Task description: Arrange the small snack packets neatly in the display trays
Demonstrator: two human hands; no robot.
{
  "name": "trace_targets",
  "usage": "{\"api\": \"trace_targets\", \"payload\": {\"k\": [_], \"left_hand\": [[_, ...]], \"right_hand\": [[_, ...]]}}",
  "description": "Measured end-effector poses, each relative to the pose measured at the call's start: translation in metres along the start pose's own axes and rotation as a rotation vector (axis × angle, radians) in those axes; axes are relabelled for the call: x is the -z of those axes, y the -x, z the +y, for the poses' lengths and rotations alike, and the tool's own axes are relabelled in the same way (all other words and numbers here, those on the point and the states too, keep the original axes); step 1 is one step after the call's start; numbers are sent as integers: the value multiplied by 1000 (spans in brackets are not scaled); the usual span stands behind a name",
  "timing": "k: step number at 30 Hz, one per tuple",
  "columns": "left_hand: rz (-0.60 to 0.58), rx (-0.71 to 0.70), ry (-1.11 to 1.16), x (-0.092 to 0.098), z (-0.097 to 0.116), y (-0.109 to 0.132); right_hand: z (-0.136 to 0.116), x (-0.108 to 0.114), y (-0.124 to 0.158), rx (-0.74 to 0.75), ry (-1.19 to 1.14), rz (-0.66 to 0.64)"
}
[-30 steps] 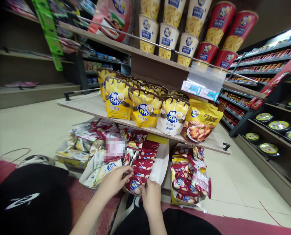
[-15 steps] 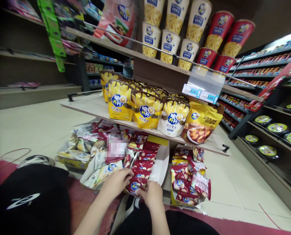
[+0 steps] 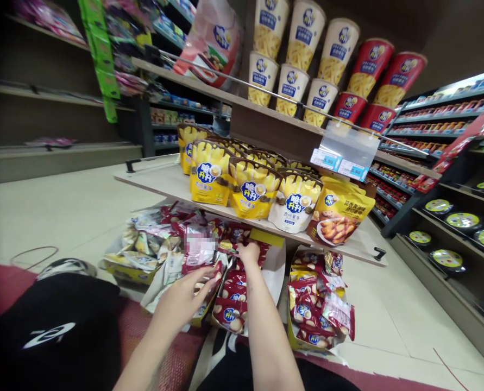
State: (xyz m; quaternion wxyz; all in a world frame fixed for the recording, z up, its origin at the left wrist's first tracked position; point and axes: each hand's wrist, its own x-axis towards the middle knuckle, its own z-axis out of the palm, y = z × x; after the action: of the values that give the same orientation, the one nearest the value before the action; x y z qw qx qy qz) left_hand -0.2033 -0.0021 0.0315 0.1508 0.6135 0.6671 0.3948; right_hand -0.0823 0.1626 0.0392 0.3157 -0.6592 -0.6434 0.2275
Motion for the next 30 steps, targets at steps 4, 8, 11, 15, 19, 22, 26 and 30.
{"api": "trace_targets", "payload": {"k": [4,8,11,15,19,22,26,30], "left_hand": [[208,100,161,1,-2,-3],[289,222,511,-14,2,-4],[244,311,823,-30,12,-2],[268,349,890,-38,27,5],[294,275,714,-37,32,12],[242,184,580,-37,36,15],[254,45,463,-36,41,18],[360,-25,359,-36,40,19]], "right_hand": [[15,24,15,17,-74,78],[25,48,66,43,-247,177],[29,45,117,-39,-787,95],[40,41,165,-202,-1043,-16],[56,59,173,-157,-1098,42],[63,73,170,-134,-1021,130],[63,80,172,-135,-902,265],[58,73,178,-149,-963,325]]}}
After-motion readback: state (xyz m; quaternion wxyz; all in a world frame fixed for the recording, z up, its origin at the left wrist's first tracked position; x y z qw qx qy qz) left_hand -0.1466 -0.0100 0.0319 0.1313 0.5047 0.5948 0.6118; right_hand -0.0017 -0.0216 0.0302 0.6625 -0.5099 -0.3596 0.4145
